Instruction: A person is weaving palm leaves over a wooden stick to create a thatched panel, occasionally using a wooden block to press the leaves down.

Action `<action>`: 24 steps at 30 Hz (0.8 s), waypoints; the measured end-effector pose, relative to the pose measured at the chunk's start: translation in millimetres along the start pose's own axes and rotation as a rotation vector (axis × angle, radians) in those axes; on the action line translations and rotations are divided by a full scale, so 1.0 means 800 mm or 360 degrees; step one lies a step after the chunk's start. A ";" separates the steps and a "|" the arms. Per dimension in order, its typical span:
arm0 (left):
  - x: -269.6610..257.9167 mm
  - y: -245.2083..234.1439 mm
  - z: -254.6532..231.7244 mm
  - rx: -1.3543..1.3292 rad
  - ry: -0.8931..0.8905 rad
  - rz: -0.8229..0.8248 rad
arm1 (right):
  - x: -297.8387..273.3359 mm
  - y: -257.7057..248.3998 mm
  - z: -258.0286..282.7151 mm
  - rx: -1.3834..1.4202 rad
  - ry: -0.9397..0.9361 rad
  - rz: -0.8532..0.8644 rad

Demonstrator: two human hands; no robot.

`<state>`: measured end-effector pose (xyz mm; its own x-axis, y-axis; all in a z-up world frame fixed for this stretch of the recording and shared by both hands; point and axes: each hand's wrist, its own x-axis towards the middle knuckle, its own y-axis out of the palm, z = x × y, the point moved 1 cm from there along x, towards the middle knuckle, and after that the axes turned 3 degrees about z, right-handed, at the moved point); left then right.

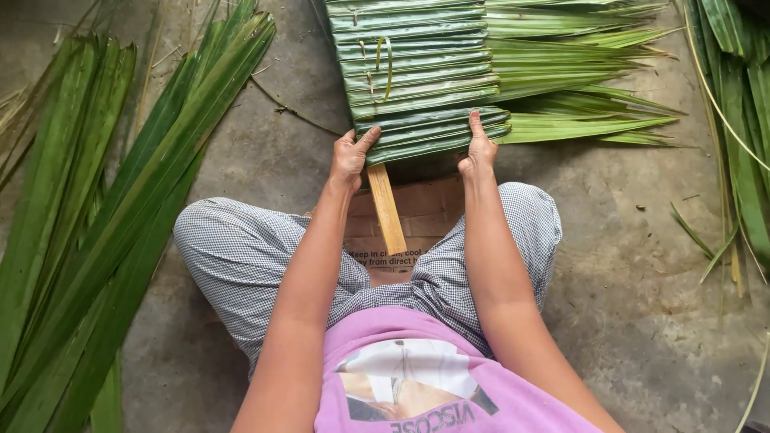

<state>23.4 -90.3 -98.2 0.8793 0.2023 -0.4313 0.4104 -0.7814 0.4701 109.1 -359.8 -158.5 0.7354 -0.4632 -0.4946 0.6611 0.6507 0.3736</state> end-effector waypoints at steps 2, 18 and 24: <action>-0.003 0.001 0.002 0.0036 0.0038 -0.0003 | 0.017 -0.010 -0.007 0.0112 0.0008 -0.0064; 0.002 0.016 0.035 0.0807 0.0205 -0.0328 | 0.041 -0.041 0.009 0.0049 0.0160 -0.0060; 0.034 0.009 0.055 0.0770 0.0027 -0.0449 | 0.061 -0.043 0.001 0.0032 0.0067 -0.0024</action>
